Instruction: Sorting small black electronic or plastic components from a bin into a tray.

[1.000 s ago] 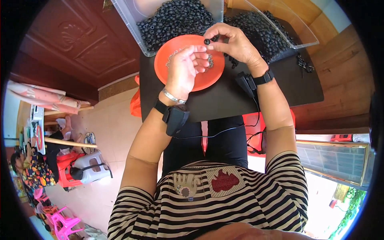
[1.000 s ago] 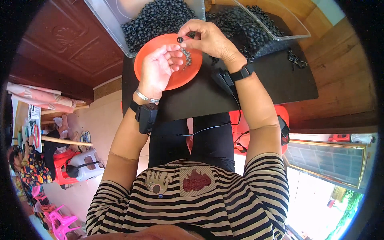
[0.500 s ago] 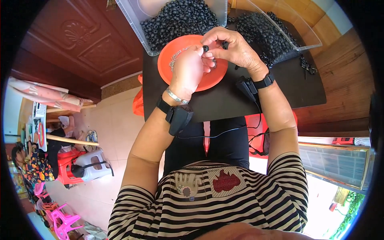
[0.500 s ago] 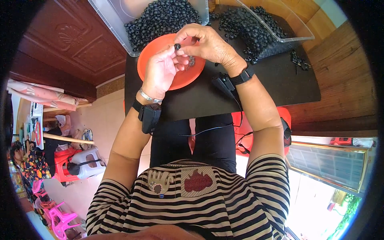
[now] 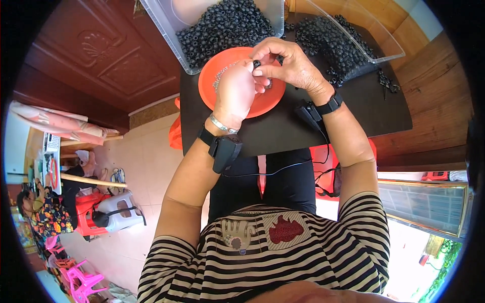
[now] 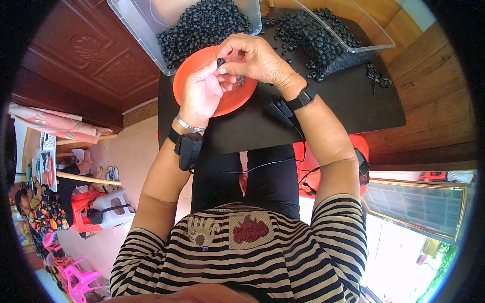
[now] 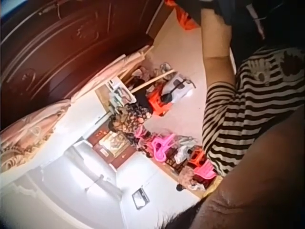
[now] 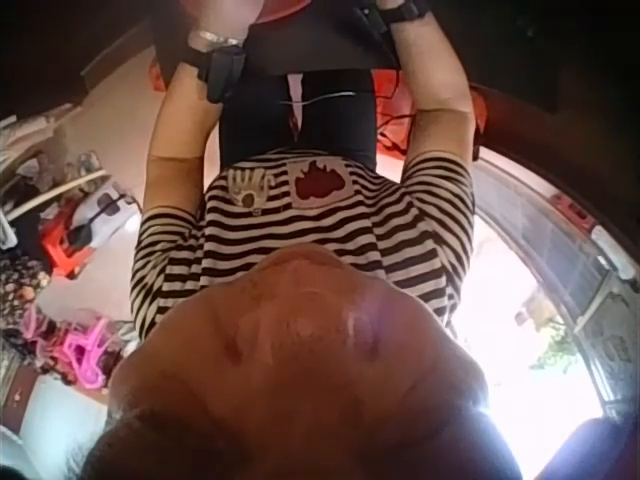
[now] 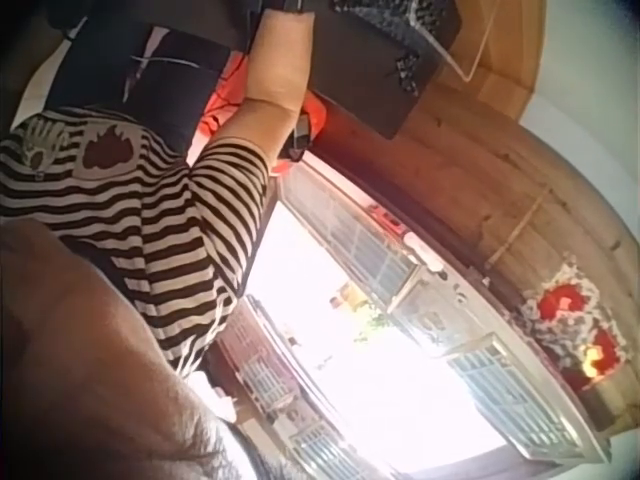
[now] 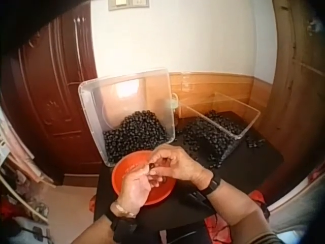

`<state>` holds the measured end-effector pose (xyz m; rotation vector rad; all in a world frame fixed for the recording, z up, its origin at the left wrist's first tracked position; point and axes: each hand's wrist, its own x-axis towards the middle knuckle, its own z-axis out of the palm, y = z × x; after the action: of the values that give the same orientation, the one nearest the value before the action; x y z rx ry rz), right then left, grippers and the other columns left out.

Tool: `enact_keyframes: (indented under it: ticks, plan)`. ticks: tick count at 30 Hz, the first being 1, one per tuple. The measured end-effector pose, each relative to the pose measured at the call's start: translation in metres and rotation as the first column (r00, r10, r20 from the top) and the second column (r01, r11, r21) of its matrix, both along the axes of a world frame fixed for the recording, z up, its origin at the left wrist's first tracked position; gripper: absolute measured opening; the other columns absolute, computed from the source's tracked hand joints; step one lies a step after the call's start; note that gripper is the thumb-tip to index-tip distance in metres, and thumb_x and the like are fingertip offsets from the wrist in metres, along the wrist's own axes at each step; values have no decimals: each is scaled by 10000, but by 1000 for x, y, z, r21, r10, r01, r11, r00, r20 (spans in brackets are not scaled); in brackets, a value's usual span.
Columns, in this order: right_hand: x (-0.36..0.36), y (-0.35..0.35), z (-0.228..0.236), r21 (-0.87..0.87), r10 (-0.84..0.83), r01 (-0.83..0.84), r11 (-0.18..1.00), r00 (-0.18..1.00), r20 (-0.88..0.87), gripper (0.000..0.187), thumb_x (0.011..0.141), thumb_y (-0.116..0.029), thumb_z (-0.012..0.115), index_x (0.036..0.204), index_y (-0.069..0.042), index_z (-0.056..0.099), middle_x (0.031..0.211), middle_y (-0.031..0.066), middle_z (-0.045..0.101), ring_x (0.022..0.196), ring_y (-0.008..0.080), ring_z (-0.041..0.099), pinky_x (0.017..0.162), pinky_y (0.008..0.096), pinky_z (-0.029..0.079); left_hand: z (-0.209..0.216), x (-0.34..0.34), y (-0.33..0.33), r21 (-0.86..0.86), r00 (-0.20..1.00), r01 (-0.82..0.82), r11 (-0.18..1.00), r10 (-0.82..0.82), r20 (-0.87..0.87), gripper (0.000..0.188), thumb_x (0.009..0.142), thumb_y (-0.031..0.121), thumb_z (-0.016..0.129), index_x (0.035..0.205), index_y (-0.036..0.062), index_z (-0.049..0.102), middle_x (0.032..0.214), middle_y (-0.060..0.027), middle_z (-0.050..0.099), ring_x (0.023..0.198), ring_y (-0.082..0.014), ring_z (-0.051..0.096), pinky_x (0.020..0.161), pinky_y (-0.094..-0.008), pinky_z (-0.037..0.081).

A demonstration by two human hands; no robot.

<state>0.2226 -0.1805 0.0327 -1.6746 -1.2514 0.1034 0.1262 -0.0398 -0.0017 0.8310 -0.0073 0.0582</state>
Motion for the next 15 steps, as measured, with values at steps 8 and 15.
enact_keyframes:
  ticks: [8, 15]
  plan:
    - [2, 0, -1, 40, 37, -43, 998, 990, 137, 194, 743, -83, 714, 920, -43, 646, 952, 49, 631, 893, 162, 585, 789, 282, 462, 0, 1, 1, 12, 1000, -2, 1000, 2, -9, 206, 877, 220, 499, 932, 34, 569, 809, -49, 607, 688, -172, 592, 598, -264, 444]
    - [3, 1, -1, 66, 21, -35, 997, 979, 202, 166, 763, -81, 698, 916, -44, 646, 941, 40, 625, 863, 152, 576, 757, 272, 456, -2, 3, 6, 26, 1000, -8, 1000, 8, 2, 217, 874, 213, 505, 955, 22, 570, 818, -65, 625, 705, -171, 604, 600, -261, 450]
